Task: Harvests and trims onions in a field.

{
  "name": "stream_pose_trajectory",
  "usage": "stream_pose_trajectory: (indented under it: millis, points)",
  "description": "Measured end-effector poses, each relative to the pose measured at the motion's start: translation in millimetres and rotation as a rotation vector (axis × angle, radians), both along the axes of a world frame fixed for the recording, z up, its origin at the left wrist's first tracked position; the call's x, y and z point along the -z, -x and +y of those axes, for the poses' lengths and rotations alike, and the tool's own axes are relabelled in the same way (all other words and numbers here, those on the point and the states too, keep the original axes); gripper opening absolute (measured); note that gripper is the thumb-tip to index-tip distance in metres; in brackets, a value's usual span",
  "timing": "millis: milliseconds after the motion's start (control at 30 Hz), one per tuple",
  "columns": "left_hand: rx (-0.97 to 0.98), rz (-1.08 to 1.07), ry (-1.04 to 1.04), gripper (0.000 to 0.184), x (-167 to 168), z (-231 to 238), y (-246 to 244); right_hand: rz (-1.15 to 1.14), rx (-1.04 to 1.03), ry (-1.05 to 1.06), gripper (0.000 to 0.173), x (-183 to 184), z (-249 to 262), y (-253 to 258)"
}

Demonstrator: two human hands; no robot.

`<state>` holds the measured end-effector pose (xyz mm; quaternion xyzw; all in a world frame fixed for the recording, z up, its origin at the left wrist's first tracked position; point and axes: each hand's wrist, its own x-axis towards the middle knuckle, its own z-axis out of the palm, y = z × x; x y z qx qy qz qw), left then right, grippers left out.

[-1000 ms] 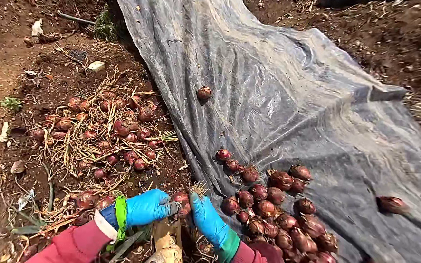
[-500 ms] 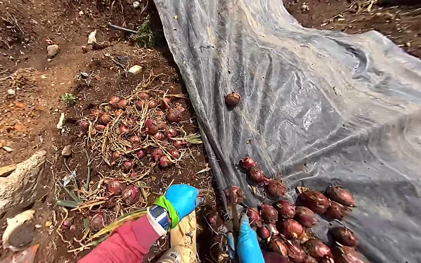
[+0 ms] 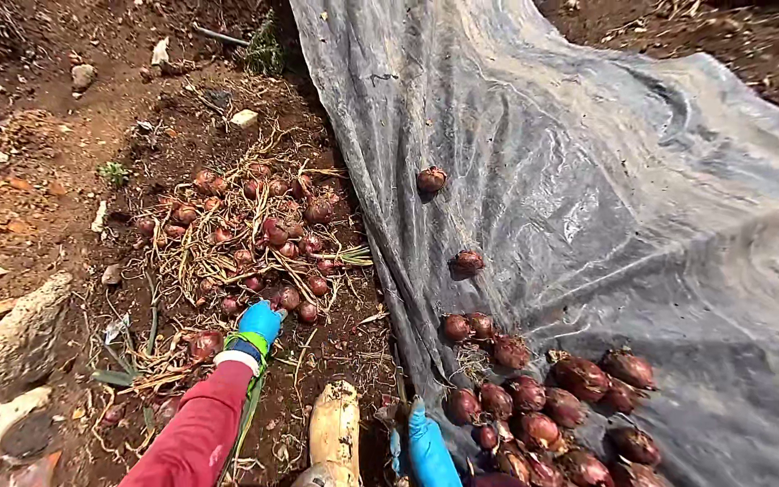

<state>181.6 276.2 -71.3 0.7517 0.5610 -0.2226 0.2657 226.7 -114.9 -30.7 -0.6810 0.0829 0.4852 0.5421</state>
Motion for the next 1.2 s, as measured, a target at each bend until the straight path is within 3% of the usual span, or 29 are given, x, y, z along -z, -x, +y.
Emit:
stream_pose_trajectory:
  millis: [67, 133, 200, 267, 333, 500, 567, 633, 667, 767, 833, 933, 1033, 1100, 1200]
  points:
    - [0.09, -0.052, 0.015, 0.047, -23.1, -10.5, 12.4, 0.158, 0.06, -0.014, 0.085, 10.3, 6.9, -0.3]
    - [0.159, -0.247, 0.054, 0.037, -57.8, -34.2, 20.3, 0.285, 0.054, -0.064, 0.083, 14.6, 21.1, -1.8]
    - [0.332, -0.349, 0.137, 0.03, -92.8, -61.2, 17.6, 0.204, -0.085, -0.225, 0.083, 9.7, 34.9, -3.9]
    - [0.608, -0.272, 0.269, 0.027, -122.8, -87.3, 11.4, 0.034, -0.187, -0.334, 0.085, -8.6, 50.3, -10.3]
    - [0.849, -0.157, 0.379, 0.023, -145.5, -99.4, 2.4, -0.082, -0.221, -0.315, 0.087, -25.9, 60.8, -21.8]
    - [0.828, -0.177, 0.155, 0.02, -151.4, -93.7, -7.9, -0.054, -0.288, -0.114, 0.081, -22.9, 39.8, -19.8]
    - [1.039, -0.077, 0.289, 0.023, -164.8, -127.7, -20.7, -0.1, -0.486, -0.077, 0.085, -21.3, 27.5, -14.3]
    - [1.206, -0.084, 0.443, 0.023, -159.4, -164.8, -28.4, -0.136, -0.469, -0.077, 0.087, -28.3, 13.0, -10.8]
    - [1.174, -0.1, 0.471, 0.023, -153.1, -172.9, -33.6, -0.131, -0.337, -0.088, 0.087, -32.4, 3.0, -8.6]
    - [0.897, -0.143, 0.284, 0.026, -112.5, -150.8, -58.7, -0.059, 0.29, -0.132, 0.084, -34.4, -23.4, -15.1]
    - [0.882, -0.192, 0.132, 0.03, -65.1, -119.3, -61.2, -0.004, 0.481, -0.056, 0.087, -28.0, -40.4, -26.0]
    - [1.015, -0.026, 0.183, 0.045, -7.1, -81.5, -47.1, 0.007, 0.454, 0.032, 0.087, -16.5, -50.8, -27.9]
    - [0.923, 0.148, 0.233, 0.074, 4.2, -69.3, -6.0, -0.013, 0.329, 0.025, 0.085, -15.0, -47.0, -18.8]
    - [0.789, 0.182, 0.146, 0.073, 6.9, -61.9, 18.1, -0.01, 0.281, -0.011, 0.085, -10.8, -37.1, -17.2]
    - [0.612, 0.147, 0.149, 0.056, -2.0, -56.7, 23.4, 0.053, 0.233, -0.03, 0.085, 1.3, -15.7, -16.2]
